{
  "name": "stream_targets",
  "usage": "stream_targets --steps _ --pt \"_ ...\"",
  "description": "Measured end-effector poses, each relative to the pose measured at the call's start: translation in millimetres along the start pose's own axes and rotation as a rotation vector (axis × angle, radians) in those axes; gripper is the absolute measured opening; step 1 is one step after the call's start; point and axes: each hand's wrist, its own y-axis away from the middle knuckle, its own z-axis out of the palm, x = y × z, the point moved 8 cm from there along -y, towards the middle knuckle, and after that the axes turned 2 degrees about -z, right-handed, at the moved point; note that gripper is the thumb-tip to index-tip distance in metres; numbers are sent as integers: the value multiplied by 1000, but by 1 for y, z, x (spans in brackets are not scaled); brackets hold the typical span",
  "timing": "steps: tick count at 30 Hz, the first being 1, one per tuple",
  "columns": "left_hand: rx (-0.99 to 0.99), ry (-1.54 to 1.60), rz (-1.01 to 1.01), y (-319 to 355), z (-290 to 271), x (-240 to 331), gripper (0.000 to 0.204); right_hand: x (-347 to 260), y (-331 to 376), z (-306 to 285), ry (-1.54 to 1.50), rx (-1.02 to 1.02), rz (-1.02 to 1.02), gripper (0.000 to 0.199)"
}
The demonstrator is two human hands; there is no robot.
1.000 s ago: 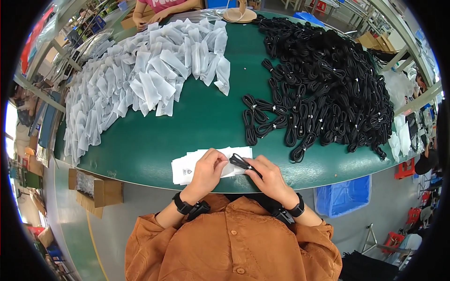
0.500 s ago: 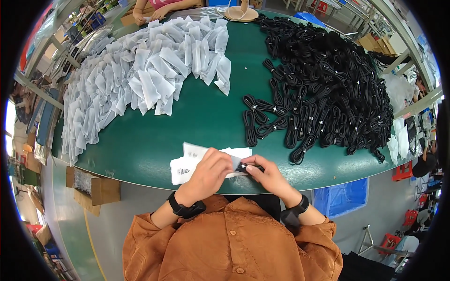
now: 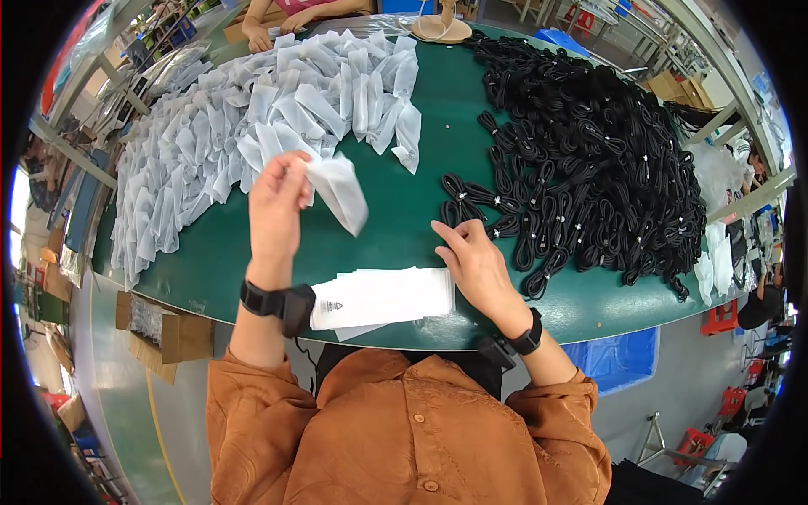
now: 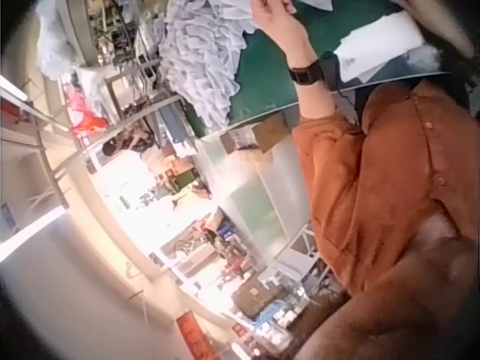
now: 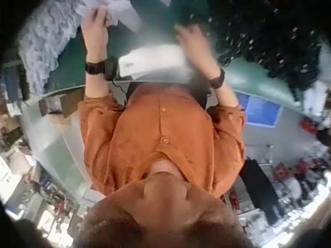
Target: The person picks up a black cable and slides it into a white plastic sleeve before placing it onto a pile. This process is repeated for several cables and sleeves, occasionally moving the piles on the table.
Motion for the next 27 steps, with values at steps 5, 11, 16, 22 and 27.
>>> stream_targets --steps 5,11,16,22,27 --pt "-46 -200 -49 -29 -29 -6 19 16 8 21 253 -52 -28 36" --pt "210 -164 145 -49 -59 11 25 28 17 14 287 67 32 33" --pt "-254 -627 83 38 13 -16 22 26 41 4 24 23 60 34" --pt "-522 -777 241 141 92 -58 20 19 62 -1 -366 -10 182 35" --pt "-442 -945 413 152 98 -67 13 -8 69 -12 -318 0 77 36"
